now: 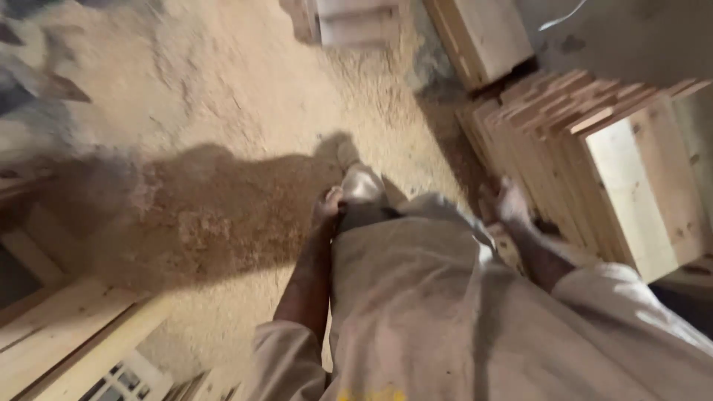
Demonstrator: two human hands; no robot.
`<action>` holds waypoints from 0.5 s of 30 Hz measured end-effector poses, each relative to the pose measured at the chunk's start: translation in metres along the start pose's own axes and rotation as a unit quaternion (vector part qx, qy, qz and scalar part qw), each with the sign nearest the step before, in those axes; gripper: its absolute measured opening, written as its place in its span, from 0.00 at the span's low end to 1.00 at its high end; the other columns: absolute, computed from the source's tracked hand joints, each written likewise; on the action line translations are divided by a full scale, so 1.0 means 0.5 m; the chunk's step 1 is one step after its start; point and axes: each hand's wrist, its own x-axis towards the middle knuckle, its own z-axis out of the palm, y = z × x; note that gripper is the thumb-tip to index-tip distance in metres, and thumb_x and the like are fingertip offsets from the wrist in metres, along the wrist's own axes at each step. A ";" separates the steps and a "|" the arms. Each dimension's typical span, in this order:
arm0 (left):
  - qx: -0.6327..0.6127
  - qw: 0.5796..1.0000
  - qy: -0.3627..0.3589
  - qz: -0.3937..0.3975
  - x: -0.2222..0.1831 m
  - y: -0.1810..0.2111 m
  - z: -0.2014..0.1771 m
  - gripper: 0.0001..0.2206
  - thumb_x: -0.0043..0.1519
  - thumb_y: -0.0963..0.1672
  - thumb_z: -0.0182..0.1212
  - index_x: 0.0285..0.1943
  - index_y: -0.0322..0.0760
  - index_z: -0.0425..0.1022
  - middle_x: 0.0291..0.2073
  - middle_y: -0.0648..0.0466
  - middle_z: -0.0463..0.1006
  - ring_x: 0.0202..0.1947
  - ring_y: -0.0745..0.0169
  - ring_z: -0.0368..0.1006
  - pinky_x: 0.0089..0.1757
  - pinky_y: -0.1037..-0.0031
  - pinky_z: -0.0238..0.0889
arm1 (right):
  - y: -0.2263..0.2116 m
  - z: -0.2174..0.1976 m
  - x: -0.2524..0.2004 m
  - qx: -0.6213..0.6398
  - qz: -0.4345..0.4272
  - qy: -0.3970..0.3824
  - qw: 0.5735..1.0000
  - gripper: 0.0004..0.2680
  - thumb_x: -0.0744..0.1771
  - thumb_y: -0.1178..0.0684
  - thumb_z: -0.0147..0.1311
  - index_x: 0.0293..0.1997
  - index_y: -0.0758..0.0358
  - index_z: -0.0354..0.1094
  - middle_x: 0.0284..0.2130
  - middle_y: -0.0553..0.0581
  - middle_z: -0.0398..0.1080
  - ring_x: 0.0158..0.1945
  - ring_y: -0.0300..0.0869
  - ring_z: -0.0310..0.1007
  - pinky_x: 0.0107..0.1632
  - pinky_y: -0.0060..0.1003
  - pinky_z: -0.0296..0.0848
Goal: The person holds and passes a wooden board through a woodworking machine, repeatedly checking the grooved end of the board by hand and stacking processed pieces on the floor.
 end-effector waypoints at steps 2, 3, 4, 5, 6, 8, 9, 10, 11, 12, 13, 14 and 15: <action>0.037 0.999 -0.001 -0.030 0.013 -0.061 -0.034 0.26 0.56 0.45 0.67 0.65 0.31 0.70 0.51 0.44 0.79 0.44 0.54 0.77 0.39 0.66 0.71 | -0.010 0.015 0.039 0.008 0.012 -0.014 1.000 0.19 0.70 0.43 0.58 0.63 0.66 0.67 0.47 0.73 0.75 0.52 0.61 0.77 0.54 0.51 0.75; -0.033 0.996 -0.006 -0.082 0.044 -0.080 -0.057 0.24 0.60 0.47 0.63 0.65 0.31 0.71 0.52 0.45 0.79 0.45 0.54 0.77 0.39 0.65 0.71 | -0.023 0.029 0.072 0.031 0.020 -0.013 0.999 0.19 0.67 0.48 0.59 0.62 0.68 0.67 0.50 0.70 0.75 0.49 0.59 0.79 0.50 0.49 0.75; -0.102 0.986 -0.008 -0.133 0.073 -0.102 -0.074 0.22 0.65 0.48 0.59 0.64 0.32 0.72 0.53 0.45 0.79 0.45 0.54 0.77 0.39 0.64 0.71 | -0.026 0.027 0.125 0.011 -0.009 0.013 1.000 0.16 0.69 0.49 0.57 0.62 0.66 0.70 0.51 0.69 0.76 0.52 0.58 0.79 0.53 0.48 0.76; -0.090 0.986 -0.009 -0.140 0.084 -0.136 -0.088 0.22 0.65 0.49 0.59 0.65 0.32 0.72 0.53 0.46 0.78 0.46 0.55 0.77 0.40 0.65 0.72 | -0.021 0.043 0.155 -0.006 -0.035 0.035 0.999 0.14 0.71 0.50 0.56 0.63 0.64 0.72 0.52 0.68 0.77 0.55 0.57 0.79 0.57 0.47 0.76; -0.077 0.986 -0.010 -0.148 0.095 -0.169 -0.103 0.22 0.65 0.49 0.59 0.65 0.33 0.71 0.54 0.46 0.78 0.47 0.55 0.78 0.41 0.65 0.73 | -0.014 0.069 0.167 0.005 -0.020 0.021 1.000 0.14 0.72 0.49 0.57 0.64 0.65 0.71 0.53 0.69 0.76 0.56 0.57 0.78 0.57 0.47 0.75; -0.055 0.984 -0.019 -0.166 0.155 -0.212 -0.106 0.22 0.65 0.49 0.59 0.65 0.33 0.71 0.54 0.46 0.78 0.47 0.56 0.78 0.42 0.66 0.73 | -0.001 0.094 0.234 0.012 0.006 -0.011 1.000 0.15 0.73 0.48 0.56 0.65 0.66 0.69 0.55 0.69 0.75 0.56 0.55 0.76 0.56 0.47 0.74; -0.037 0.983 -0.023 -0.180 0.183 -0.239 -0.106 0.22 0.65 0.49 0.59 0.65 0.33 0.71 0.54 0.47 0.78 0.47 0.56 0.78 0.41 0.67 0.73 | 0.011 0.117 0.277 0.016 0.020 -0.033 0.999 0.16 0.73 0.47 0.54 0.65 0.66 0.69 0.55 0.68 0.74 0.55 0.54 0.76 0.55 0.47 0.74; -0.020 0.980 -0.027 -0.194 0.209 -0.255 -0.098 0.22 0.65 0.49 0.59 0.65 0.34 0.72 0.53 0.47 0.79 0.46 0.57 0.78 0.41 0.67 0.73 | 0.028 0.143 0.320 0.019 0.035 -0.055 0.998 0.16 0.73 0.46 0.52 0.66 0.66 0.68 0.55 0.68 0.74 0.54 0.53 0.75 0.54 0.46 0.73; 0.002 0.979 -0.023 -0.202 0.240 -0.266 -0.086 0.22 0.64 0.49 0.59 0.65 0.33 0.72 0.52 0.46 0.79 0.46 0.57 0.78 0.40 0.67 0.73 | 0.024 0.170 0.372 0.016 0.097 -0.070 0.993 0.17 0.73 0.43 0.50 0.66 0.63 0.67 0.52 0.67 0.75 0.52 0.52 0.76 0.53 0.45 0.73; 0.024 0.977 -0.019 -0.209 0.270 -0.275 -0.072 0.22 0.64 0.49 0.59 0.65 0.33 0.72 0.51 0.46 0.79 0.45 0.57 0.77 0.40 0.67 0.73 | 0.026 0.199 0.428 0.012 0.158 -0.085 0.984 0.18 0.73 0.40 0.48 0.66 0.60 0.67 0.50 0.66 0.76 0.49 0.51 0.77 0.51 0.44 0.73; 0.048 0.974 -0.018 -0.219 0.295 -0.283 -0.057 0.22 0.64 0.49 0.60 0.65 0.33 0.72 0.51 0.46 0.79 0.45 0.57 0.76 0.40 0.67 0.73 | 0.040 0.230 0.472 0.007 0.222 -0.100 0.970 0.19 0.73 0.37 0.46 0.67 0.57 0.67 0.48 0.64 0.77 0.47 0.50 0.78 0.50 0.43 0.73; 0.051 0.971 -0.010 -0.233 0.320 -0.290 -0.041 0.22 0.65 0.49 0.59 0.65 0.33 0.72 0.50 0.45 0.79 0.43 0.55 0.76 0.39 0.66 0.72 | 0.065 0.263 0.520 0.053 0.242 -0.088 0.965 0.19 0.73 0.36 0.46 0.67 0.57 0.66 0.49 0.62 0.77 0.47 0.47 0.77 0.49 0.41 0.74; 0.054 0.968 -0.004 -0.243 0.351 -0.294 -0.017 0.22 0.66 0.49 0.58 0.66 0.33 0.71 0.48 0.43 0.79 0.41 0.53 0.75 0.39 0.66 0.71 | 0.100 0.294 0.578 0.099 0.261 -0.072 0.957 0.20 0.72 0.36 0.46 0.66 0.57 0.65 0.50 0.59 0.76 0.47 0.45 0.77 0.48 0.39 0.75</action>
